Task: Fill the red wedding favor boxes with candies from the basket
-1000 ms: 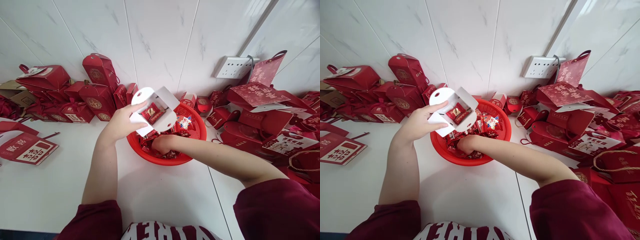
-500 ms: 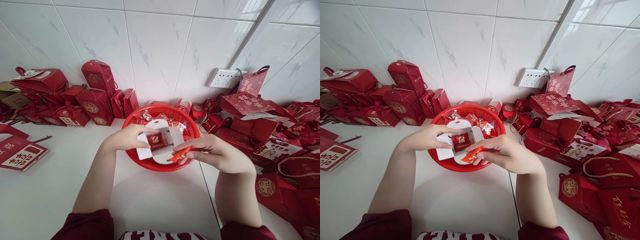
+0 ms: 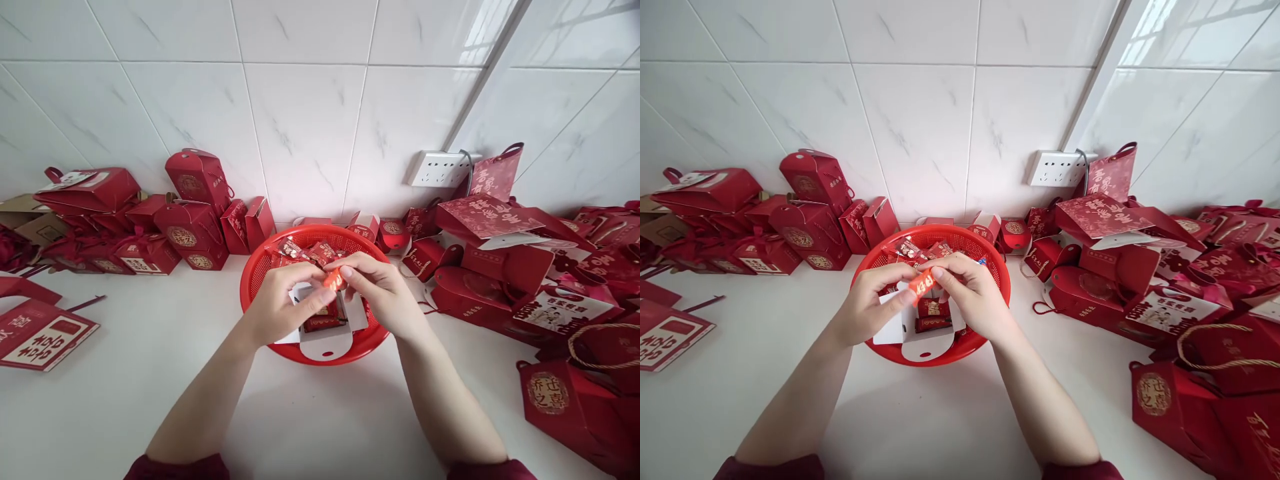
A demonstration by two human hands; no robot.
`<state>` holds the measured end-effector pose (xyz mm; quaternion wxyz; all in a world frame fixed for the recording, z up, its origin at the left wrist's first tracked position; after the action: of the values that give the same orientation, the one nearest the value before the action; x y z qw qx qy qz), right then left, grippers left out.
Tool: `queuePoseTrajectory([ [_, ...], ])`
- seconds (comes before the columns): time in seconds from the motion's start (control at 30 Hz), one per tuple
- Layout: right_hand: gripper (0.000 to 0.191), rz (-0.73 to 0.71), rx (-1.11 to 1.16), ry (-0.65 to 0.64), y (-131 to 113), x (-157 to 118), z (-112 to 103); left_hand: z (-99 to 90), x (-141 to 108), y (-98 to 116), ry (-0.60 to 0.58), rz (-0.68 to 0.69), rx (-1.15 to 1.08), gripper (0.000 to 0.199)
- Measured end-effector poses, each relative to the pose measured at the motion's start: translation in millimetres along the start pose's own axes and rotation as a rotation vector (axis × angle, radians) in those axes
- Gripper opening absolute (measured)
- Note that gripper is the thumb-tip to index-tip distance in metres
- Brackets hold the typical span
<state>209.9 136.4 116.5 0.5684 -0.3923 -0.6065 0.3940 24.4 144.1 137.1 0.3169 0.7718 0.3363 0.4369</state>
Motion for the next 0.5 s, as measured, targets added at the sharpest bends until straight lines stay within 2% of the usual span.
queuePoseTrajectory([
  [0.13, 0.021, -0.053, -0.060, 0.136, 6, 2, 5, -2.4, 2, -7, 0.097, -0.027, 0.124, 0.023],
  [0.2, 0.021, 0.001, 0.061, 0.085, 6, 1, 6, -4.0, 1, -8, 0.093, -0.045, 0.101, 0.026],
  [0.33, 0.021, 0.208, 0.415, -0.064, 7, -2, 12, -5.6, -2, -5, -0.051, -0.118, -0.197, 0.022],
  [0.4, 0.021, 0.263, 0.492, -0.087, 7, -3, 14, -7.1, -2, -3, -0.080, -0.146, -0.279, 0.019],
  [0.5, 0.021, 0.249, 0.491, -0.090, 6, -4, 17, -8.4, -2, -2, -0.085, -0.156, -0.301, 0.018],
])
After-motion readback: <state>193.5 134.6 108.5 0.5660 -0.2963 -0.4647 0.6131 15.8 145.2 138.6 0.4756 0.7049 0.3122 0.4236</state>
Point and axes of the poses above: each hand's wrist, its own x-axis towards the middle knuckle, its own z-axis out of the palm, y = z × x, the point moved 2 cm from there along x, towards the middle knuckle, and after that the axes turned 10 degrees about y, right-handed, at the moved point
